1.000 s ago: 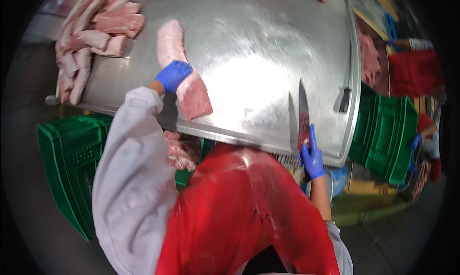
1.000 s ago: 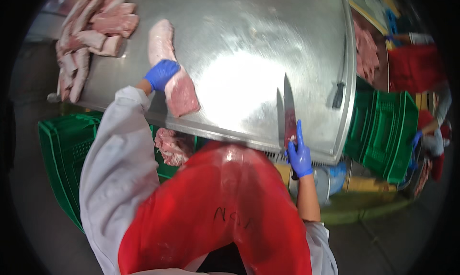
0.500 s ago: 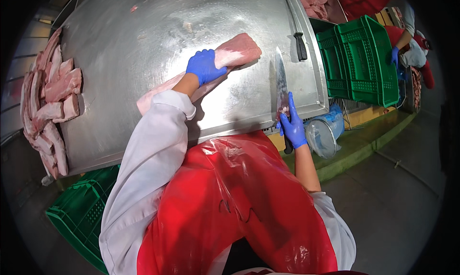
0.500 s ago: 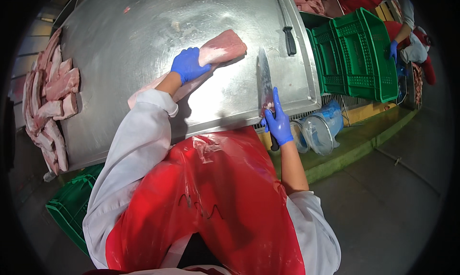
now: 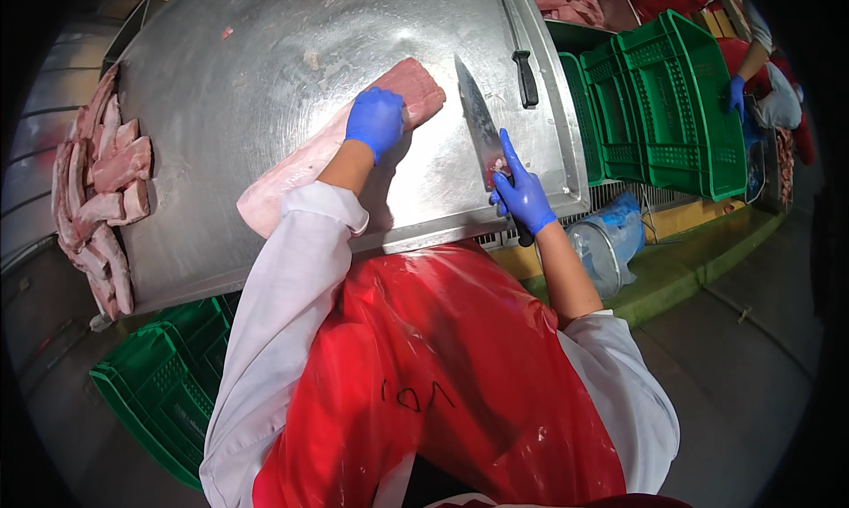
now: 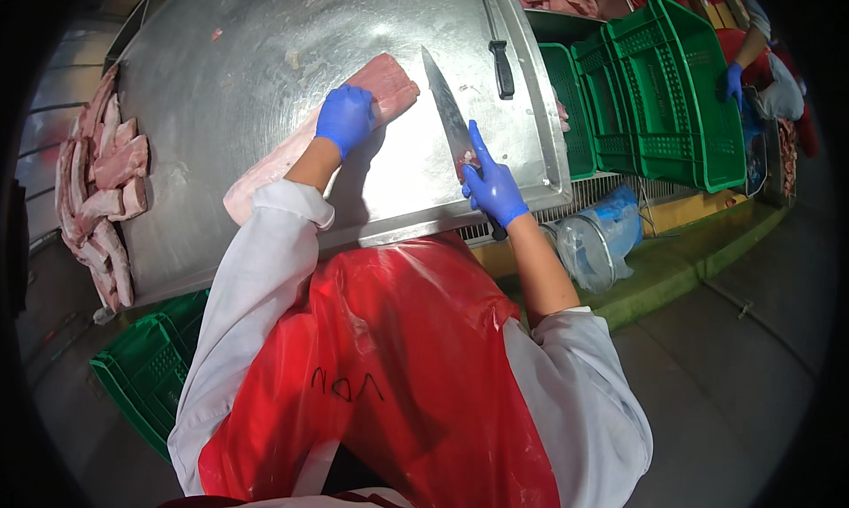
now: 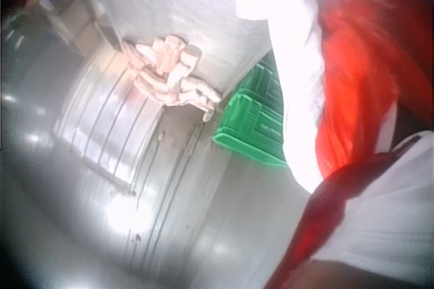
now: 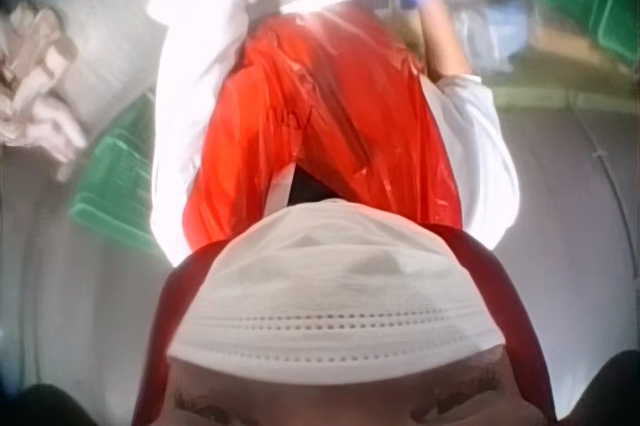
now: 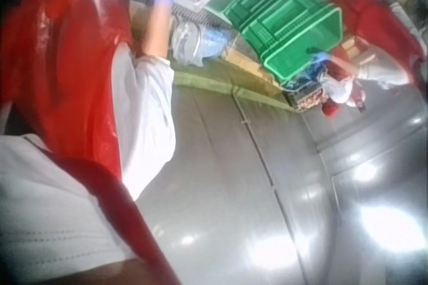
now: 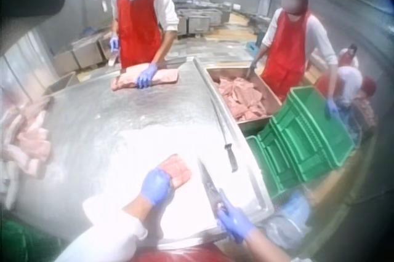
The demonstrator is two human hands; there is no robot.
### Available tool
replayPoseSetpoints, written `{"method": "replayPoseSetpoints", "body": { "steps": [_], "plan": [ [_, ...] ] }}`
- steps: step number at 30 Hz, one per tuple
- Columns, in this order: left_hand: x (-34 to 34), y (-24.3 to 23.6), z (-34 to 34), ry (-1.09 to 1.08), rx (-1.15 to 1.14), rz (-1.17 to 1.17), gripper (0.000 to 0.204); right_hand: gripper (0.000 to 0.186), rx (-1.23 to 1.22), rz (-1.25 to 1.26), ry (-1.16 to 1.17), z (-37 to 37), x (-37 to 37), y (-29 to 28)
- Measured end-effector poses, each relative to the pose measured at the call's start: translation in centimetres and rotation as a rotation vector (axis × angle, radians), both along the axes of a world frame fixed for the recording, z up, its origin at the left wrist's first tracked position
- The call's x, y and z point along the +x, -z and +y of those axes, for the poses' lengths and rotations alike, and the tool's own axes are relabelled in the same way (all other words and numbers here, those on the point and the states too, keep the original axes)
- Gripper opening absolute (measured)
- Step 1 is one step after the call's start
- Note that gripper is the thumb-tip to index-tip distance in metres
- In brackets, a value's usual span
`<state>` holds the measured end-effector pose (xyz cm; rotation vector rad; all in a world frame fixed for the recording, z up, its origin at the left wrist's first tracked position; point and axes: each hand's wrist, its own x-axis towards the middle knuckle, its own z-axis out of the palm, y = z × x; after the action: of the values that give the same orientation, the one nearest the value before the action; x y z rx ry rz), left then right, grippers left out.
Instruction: The person uses a knife to trim fat and cut a large piece of raw meat into smaller portions on a stainless steel table. Trimmed fat is placed into a green crate while the cut meat pieces are stacked on the table.
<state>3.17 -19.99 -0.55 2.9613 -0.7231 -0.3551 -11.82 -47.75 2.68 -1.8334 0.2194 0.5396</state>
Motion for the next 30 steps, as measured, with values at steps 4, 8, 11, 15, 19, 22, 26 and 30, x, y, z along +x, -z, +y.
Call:
{"method": "replayPoseSetpoints", "body": {
  "steps": [4,8,11,15,19,22,26,30],
  "plan": [
    [-4.6,-0.4,2.4,-0.158,-0.063,-0.259,0.048,0.082,0.081,-0.029,-0.025,-0.7,0.9,1.0],
    [-8.2,1.1,6.1,-0.245,-0.007,-0.234,0.078,0.083,0.079,-0.042,-0.056,0.4,3.3,1.0],
    [-4.8,2.4,9.6,-0.341,-0.248,-0.041,0.068,0.084,0.069,-0.021,-0.168,3.9,7.8,2.0],
    [-0.5,0.2,12.0,-0.414,-0.423,0.214,0.055,0.082,0.078,-0.173,-0.111,9.8,13.3,2.2],
    [0.1,1.6,13.1,-0.411,-0.477,0.242,0.055,0.083,0.036,-0.045,-0.151,11.9,13.7,2.6],
    [-0.7,2.2,13.5,-0.46,-0.48,0.25,0.055,0.081,0.043,0.085,-0.259,10.3,8.7,2.4],
    [-0.6,1.8,13.4,-0.438,-0.545,0.263,0.056,0.077,0.151,0.103,-0.135,10.5,5.1,3.2],
    [-0.5,1.9,13.3,-0.384,-0.577,0.242,0.063,0.081,0.198,0.128,-0.071,13.7,13.1,2.4]
  ]
}}
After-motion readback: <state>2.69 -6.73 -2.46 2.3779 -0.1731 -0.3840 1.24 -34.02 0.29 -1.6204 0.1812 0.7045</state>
